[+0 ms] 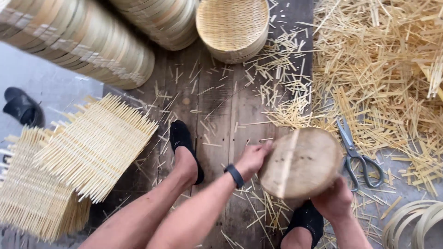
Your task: The person sits on the floor and trims the protruding ends of a woven bamboo mat with scissors, then fits a bent bamboo rim ring around the mat and presses it over a round wooden mold to shape it into a sieve. They repeatedly trim excess strips and adjust the rim to secure the weave.
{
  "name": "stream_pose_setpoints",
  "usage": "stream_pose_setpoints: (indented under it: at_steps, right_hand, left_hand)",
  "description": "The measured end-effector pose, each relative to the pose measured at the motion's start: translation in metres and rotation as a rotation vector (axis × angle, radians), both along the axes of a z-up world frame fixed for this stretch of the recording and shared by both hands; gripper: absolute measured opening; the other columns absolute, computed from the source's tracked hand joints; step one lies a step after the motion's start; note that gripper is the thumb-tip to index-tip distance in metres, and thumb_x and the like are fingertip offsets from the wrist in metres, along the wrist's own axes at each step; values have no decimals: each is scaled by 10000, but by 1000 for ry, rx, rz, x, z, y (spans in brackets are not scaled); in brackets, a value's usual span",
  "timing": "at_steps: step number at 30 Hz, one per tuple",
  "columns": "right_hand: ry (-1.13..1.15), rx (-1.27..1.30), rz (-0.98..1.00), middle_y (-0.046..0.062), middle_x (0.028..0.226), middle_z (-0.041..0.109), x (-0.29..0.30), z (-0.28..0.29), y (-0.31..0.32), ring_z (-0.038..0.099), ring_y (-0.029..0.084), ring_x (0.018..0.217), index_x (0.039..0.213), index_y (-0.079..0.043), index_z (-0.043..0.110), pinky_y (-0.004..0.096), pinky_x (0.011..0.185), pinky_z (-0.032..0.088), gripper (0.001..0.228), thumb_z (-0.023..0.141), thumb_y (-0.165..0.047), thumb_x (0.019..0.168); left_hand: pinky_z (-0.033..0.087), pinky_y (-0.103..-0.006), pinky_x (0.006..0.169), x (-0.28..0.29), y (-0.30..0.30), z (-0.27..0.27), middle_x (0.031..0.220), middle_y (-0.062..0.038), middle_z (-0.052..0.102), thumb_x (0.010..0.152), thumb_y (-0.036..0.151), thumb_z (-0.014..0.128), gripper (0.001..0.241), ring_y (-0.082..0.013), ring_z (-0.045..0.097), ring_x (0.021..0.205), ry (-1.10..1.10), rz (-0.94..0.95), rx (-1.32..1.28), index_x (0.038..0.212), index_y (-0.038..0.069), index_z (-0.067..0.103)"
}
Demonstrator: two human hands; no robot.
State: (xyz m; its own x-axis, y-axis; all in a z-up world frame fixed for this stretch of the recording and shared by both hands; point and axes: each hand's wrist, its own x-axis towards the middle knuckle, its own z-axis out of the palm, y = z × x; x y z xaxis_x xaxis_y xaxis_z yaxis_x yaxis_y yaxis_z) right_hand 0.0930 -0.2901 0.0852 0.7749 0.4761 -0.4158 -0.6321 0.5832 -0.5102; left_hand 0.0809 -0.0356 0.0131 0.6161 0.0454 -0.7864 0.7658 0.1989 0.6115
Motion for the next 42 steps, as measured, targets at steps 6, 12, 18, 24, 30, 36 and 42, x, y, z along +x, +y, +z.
stream_pose_setpoints:
  at_steps: [6, 12, 18, 24, 30, 36, 42]
  right_hand:
    - [41, -580, 197, 167, 1407, 598, -5, -34, 34, 594, 301, 1250, 1453, 12, 475, 495, 1003, 488, 542, 437, -342, 1044]
    - [83, -623, 221, 187, 1163, 653, -35, -72, 10, 678, 327, 972, 1276, 55, 542, 495, 739, 591, 402, 471, -294, 1089]
    - [114, -686, 257, 215, 1078, 686, -33, -79, 8, 694, 346, 928, 1226, 62, 576, 458, 720, 563, 437, 472, -344, 1102]
    - [17, -778, 236, 201, 1060, 682, -38, -82, -3, 689, 316, 911, 1210, 50, 574, 427, 724, 558, 357, 514, -285, 1103]
    - [-147, -671, 54, 119, 1037, 673, -21, -74, -19, 655, 210, 825, 1299, 15, 588, 336, 678, 526, 444, 561, -385, 1109]
    - [107, 102, 90, 198, 979, 740, 7, -24, -26, 707, 245, 738, 1295, 123, 655, 350, 593, 570, 705, 701, -528, 1027]
    - [-74, -786, 286, 132, 1121, 751, 31, -19, 0, 735, 223, 948, 1232, 34, 673, 380, 863, 607, 487, 791, -128, 789]
  left_hand:
    - [549, -360, 919, -48, 79, -6, 1159, -142, 751, 875, 243, 741, 476, -250, 704, 1049, -494, 43, 578, 1306, 53, 672]
    - [342, -544, 1143, -127, 287, 34, 1488, -248, 482, 888, 82, 481, 504, -434, 398, 1402, -156, -406, 1679, 1378, -22, 537]
    - [251, -463, 1205, -179, 338, 85, 1580, -273, 303, 716, 395, 787, 877, -462, 248, 1470, 501, -550, 1374, 1434, -4, 478]
    - [543, -522, 918, -162, 344, 143, 1038, -277, 703, 927, 197, 550, 285, -443, 685, 1008, 222, -477, 1424, 1076, 52, 746]
    - [555, -487, 655, -100, 183, 256, 820, -174, 684, 898, 133, 565, 158, -358, 683, 760, -387, -546, 1712, 976, 26, 651]
    - [521, -467, 1000, -104, 13, 149, 1266, -268, 653, 836, 49, 585, 471, -379, 650, 1168, -1140, -860, 1330, 1291, -72, 579]
    - [457, -461, 1189, -110, -3, 65, 1425, -130, 599, 902, 313, 741, 587, -283, 541, 1365, -837, -765, 880, 1436, 126, 587]
